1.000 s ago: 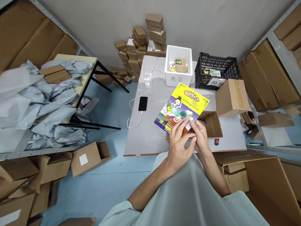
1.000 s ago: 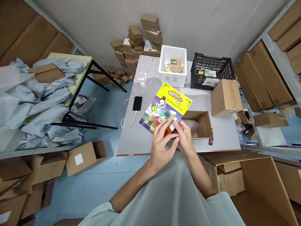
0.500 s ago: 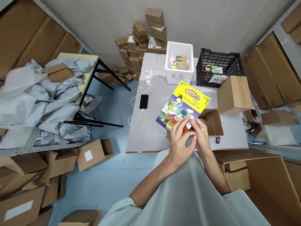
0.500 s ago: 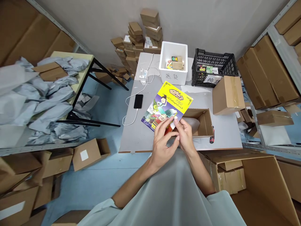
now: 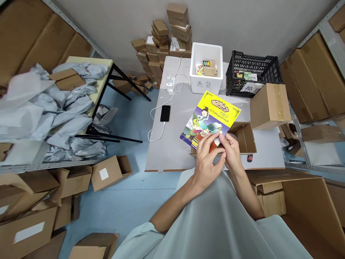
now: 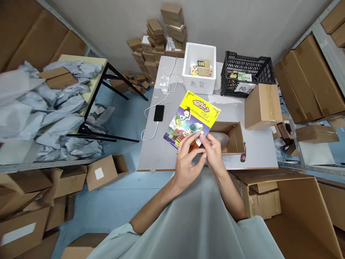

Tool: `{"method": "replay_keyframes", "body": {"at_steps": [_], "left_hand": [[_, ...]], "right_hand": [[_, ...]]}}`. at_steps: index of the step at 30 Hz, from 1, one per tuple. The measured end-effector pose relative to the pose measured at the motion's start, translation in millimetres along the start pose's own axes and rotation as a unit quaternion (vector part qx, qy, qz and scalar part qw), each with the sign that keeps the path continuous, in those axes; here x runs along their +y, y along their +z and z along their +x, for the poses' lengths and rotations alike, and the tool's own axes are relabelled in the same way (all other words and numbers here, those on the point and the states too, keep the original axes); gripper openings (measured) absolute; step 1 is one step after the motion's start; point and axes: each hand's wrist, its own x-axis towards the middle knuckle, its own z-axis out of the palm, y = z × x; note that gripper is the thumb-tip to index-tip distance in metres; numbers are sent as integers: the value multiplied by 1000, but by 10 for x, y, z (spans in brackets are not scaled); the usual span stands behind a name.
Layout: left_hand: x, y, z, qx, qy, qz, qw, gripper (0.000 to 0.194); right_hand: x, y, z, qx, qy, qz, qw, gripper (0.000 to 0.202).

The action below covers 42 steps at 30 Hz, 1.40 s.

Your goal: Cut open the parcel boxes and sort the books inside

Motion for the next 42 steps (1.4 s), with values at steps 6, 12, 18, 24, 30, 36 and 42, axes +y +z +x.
{"method": "replay_keyframes", "body": {"at_steps": [6,12,18,24,30,36,42], "left_hand": [[-157,-100,68,12,21,-37,999,14],[-955,-657,454,23,-182,-138,973,53],[-1159,-676,550,-189,-298,-351,868,53],[-1028,-500,377,-62,-309,-312,896,54],[-730,-284,270,67,-240,-185,951,42],[-508,-20,61,144,-111,-139,973,25],[-740,-224,158,76,-43,-113,990,31]], "right_hand": [[-5,-80,23,-19,-30,-9,999,41],[-121,-390,125,-83,-20,-45,995,50],[-200,-522,232,-145,-13,-90,985,51],[-77,-417,219,49,-136,-186,972,42],[30,58,-115,4,-182,-232,956,34],[36,296,-195,59,-181,-244,951,45],[-131,-22,82,49,-123,-143,981,41]]}}
